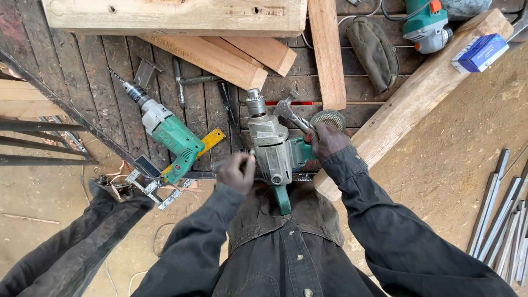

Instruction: The person is using a hammer to align a metal piece and adjusting the chuck of a power drill on a fabrication floor.

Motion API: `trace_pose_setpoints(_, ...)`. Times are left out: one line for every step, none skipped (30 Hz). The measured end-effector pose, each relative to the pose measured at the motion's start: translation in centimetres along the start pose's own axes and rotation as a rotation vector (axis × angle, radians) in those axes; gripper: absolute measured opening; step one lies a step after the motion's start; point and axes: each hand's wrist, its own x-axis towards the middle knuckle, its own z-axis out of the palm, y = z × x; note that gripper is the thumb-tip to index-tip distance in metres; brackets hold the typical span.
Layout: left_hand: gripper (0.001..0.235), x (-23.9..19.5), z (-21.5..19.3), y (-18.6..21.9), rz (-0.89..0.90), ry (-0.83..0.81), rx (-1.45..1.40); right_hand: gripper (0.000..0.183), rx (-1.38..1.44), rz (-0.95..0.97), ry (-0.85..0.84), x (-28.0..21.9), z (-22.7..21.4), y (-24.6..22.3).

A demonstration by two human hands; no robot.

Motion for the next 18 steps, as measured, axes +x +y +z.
trace_pose_setpoints(0.017,-1.9,0.4,-1.0,-0.046,-0.209,0.044,0.037,0.022,0.0,0.001,0.1,0.3,0.3)
trace_pose_setpoints(0.016,-3.7,0.8,-2.1,-0.092,-0.413,0.089,0.036,0.046,-0.006,0.004,0.4,0.6,0.4)
trace_pose_setpoints(0.016,-4.0,1.2,-2.1,-0.096,-0.407,0.091,0.036,0.046,-0.013,0.003,0.4,0.7,0.6)
trace_pose_setpoints(0.034,-4.2,1.6,-2.2,-0.211,-0.7,0.143,0.038,0.045,-0.006,0.004,0.5,0.9,0.7)
trace_pose_setpoints(0.058,-4.5,2.0,-2.3,-0.326,-0.993,0.192,0.039,0.044,0.001,0.005,0.5,1.0,0.9)
trace_pose_setpoints(0.058,-5.3,3.8,-3.8,-0.331,-0.991,0.19,0.039,0.043,-0.004,0.001,0.5,1.3,1.1)
trace_pose_setpoints(0.049,-6.0,5.5,-5.2,-0.429,-1.034,0.115,0.04,0.039,0.003,0.007,0.6,1.7,1.4)
trace_pose_setpoints(0.041,-6.7,7.4,-6.6,-0.526,-1.075,0.037,0.041,0.034,0.011,0.014,0.6,1.9,1.7)
trace_pose_setpoints(0.041,-7.3,6.6,-6.9,-0.529,-1.072,0.033,0.041,0.031,0.007,0.011,0.5,1.6,1.4)
trace_pose_setpoints(0.034,-7.9,5.9,-7.2,-0.617,-1.007,-0.017,0.041,0.06,0.001,0.02,0.4,1.2,1.1)
trace_pose_setpoints(0.028,-8.5,5.3,-7.5,-0.704,-0.94,-0.067,0.041,0.089,-0.006,0.029,0.4,0.9,0.9)
trace_pose_setpoints(0.028,-8.5,2.9,-7.8,-0.712,-0.941,-0.069,0.041,0.089,-0.007,0.022,0.4,1.3,1.3)
trace_pose_setpoints(0.029,-8.6,0.5,-8.2,-0.818,-0.879,-0.043,0.041,0.047,-0.003,0.046,0.4,1.7,1.8)
trace_pose_setpoints(0.031,-8.6,-2.3,-8.7,-0.928,-0.805,-0.011,0.041,0.013,-0.008,0.071,0.6,2.4,1.9)
trace_pose_setpoints(0.031,-9.1,-5.4,-9.4,-0.94,-0.796,-0.009,0.041,0.019,-0.019,0.063,0.6,2.4,1.9)
trace_pose_setpoints(0.032,-9.6,-8.4,-10.0,-0.979,-0.811,0.158,0.043,0.007,-0.01,0.074,0.6,2.4,1.8)
trace_pose_setpoints(0.033,-10.0,-11.5,-10.6,-1.015,-0.824,0.326,0.045,-0.006,-0.002,0.085,0.7,2.4,1.8)
trace_pose_setpoints(0.033,-11.9,-12.2,-12.3,-1.028,-0.816,0.325,0.045,-0.002,-0.014,0.077,0.7,2.9,2.2)
